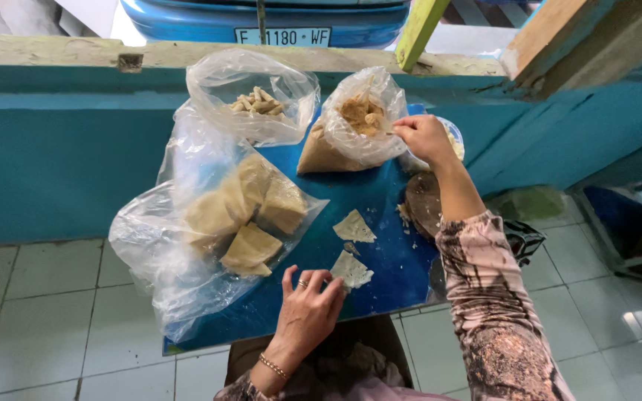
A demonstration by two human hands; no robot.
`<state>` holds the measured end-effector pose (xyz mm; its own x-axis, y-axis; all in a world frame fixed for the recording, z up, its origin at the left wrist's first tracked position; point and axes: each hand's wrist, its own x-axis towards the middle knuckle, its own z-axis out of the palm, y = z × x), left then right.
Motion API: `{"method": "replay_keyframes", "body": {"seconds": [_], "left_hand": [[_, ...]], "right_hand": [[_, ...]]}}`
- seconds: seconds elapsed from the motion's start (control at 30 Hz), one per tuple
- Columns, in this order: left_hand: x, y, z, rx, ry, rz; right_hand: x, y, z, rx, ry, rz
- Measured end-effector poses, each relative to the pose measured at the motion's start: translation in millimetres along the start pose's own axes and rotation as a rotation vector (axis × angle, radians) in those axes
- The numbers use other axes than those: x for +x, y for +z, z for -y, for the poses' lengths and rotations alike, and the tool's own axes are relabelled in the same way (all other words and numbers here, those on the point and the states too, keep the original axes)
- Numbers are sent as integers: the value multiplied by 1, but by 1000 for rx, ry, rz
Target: The person folds triangular dough wrappers around pieces of dough and filling at a small table, pinching the edges closed and setting the wrapped pieces aside, repeatedly taking new wrappers and filling from plastic bags to make more.
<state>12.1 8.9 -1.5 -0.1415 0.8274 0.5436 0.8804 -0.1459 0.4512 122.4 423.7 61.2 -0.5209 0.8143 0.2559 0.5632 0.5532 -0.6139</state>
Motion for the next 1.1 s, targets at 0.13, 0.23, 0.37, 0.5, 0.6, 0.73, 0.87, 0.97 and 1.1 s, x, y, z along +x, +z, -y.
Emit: {"method": "replay_keyframes", "body": {"seconds": [0.13,0.23,0.37,0.5,0.6,0.73,0.87,0.97,1.1], "left_hand": [[-3,1,4,-85,-29,-62],[-4,-1,8,-114,-61,-113],[0,-6,8,-91,-76,-123],[5,-4,2,-2,27,-60],[9,3,-7,70,94,-7],[11,13,-14,90,88,21],[11,17,-16,71,83,49],[11,16,-16,57,87,22],[11,13,-15,56,53,41]], "right_hand": [[-73,-5,22,99,-59,96],[-141,-3,45,12,-19,235],[-218,7,70,-15,-331,188],[-256,14,84,-199,-327,114],[-270,15,89,-301,-423,17],[-276,13,90,-359,-491,-47],[-275,11,88,-344,-494,-42],[-272,11,85,-311,-484,-37],[-267,15,80,-242,-443,-1]]}}
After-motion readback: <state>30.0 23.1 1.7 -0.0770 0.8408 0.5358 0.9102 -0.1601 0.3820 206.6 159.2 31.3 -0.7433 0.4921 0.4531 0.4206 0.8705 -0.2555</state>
